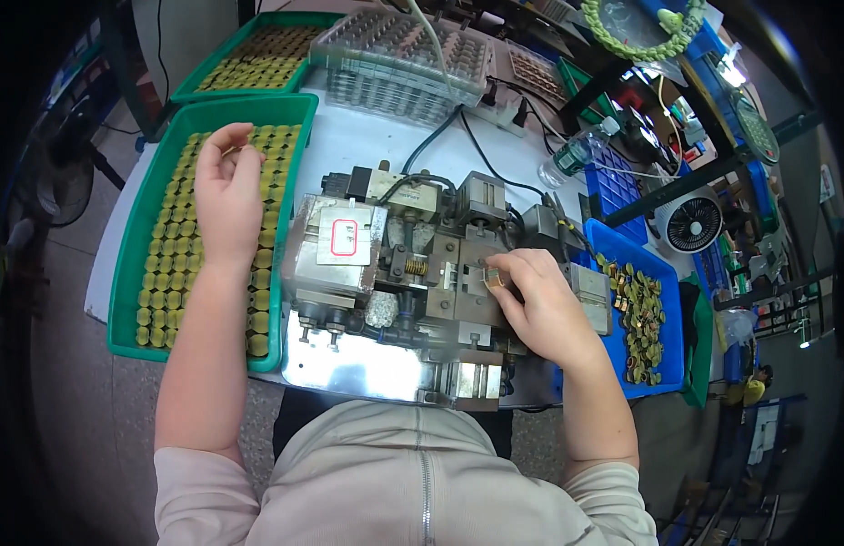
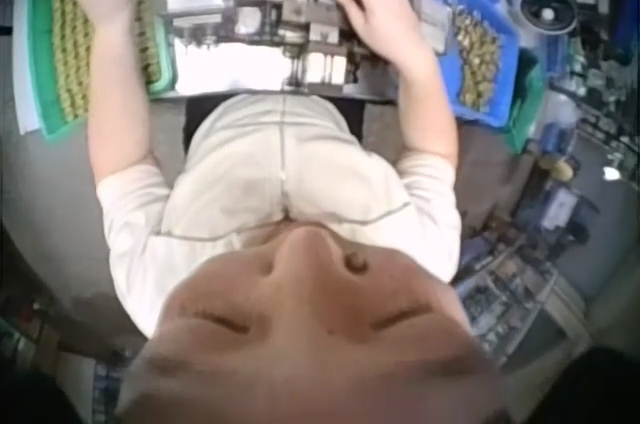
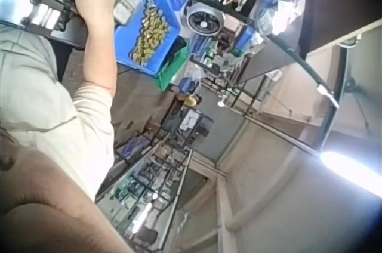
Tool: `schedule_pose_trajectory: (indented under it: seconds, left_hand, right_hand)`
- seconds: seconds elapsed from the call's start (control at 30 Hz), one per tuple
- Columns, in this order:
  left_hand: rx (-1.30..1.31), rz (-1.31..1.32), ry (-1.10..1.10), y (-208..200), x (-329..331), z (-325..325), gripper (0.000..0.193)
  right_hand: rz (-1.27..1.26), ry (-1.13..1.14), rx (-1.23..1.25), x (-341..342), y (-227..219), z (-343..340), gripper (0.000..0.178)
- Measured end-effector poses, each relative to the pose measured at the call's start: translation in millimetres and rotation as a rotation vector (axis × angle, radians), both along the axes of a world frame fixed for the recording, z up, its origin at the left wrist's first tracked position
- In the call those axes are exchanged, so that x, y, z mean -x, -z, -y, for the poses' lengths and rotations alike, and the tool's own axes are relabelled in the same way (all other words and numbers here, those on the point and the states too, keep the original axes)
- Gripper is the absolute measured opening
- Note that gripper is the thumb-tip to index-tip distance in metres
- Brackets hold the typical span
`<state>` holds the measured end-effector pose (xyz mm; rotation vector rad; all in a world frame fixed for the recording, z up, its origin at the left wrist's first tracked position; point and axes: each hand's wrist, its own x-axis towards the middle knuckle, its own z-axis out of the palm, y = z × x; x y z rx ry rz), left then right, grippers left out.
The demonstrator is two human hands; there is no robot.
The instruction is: Assembling small metal components using a manual press machine on a factory workbench.
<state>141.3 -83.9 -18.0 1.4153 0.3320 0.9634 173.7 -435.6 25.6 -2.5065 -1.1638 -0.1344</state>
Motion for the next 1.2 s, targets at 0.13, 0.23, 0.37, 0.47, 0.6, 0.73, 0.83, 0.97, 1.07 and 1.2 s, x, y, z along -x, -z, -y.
schedule_pose_trajectory:
  seconds: [0.13, 0.23, 0.37, 0.47, 0.6, 0.73, 0.83, 0.97, 1.07, 1.2]
  left_hand:
    - [0.026, -0.027, 0.024, -4, 2, 1, 0.026]
    - [0.076, -0.056, 0.045, -6, 4, 3, 0.026]
    - [0.1, -0.075, 0.057, -8, 6, 5, 0.026]
    - [0.108, -0.067, 0.056, -13, 7, 8, 0.026]
    - [0.082, -0.045, 0.042, -16, 6, 12, 0.025]
    - [-0.009, 0.006, -0.002, -22, 9, 20, 0.024]
    - [-0.155, 0.089, 0.133, -39, 14, 47, 0.023]
    - [-0.565, 0.013, 0.403, -57, 8, 93, 0.017]
    - [-0.977, 0.045, 0.557, -47, -4, 123, 0.011]
    - [-1.267, -0.051, 0.707, -31, -13, 143, 0.015]
  right_hand:
    - [0.045, -0.023, 0.011, 3, -2, -9, 0.03]
    - [0.068, -0.033, 0.011, 6, -6, -14, 0.032]
    - [0.254, -0.107, 0.128, 7, -7, -9, 0.034]
    - [0.264, -0.08, 0.162, 13, -2, -8, 0.039]
    - [0.265, -0.047, 0.183, 16, 4, -7, 0.043]
    - [0.238, -0.037, 0.157, 17, 8, -7, 0.038]
    - [0.259, -0.036, 0.156, 17, 8, -7, 0.044]
    - [0.276, -0.047, 0.144, 14, 4, 0, 0.046]
    - [0.288, -0.069, 0.115, 11, -5, 2, 0.045]
    - [0.339, 0.064, -0.169, -11, -31, 41, 0.046]
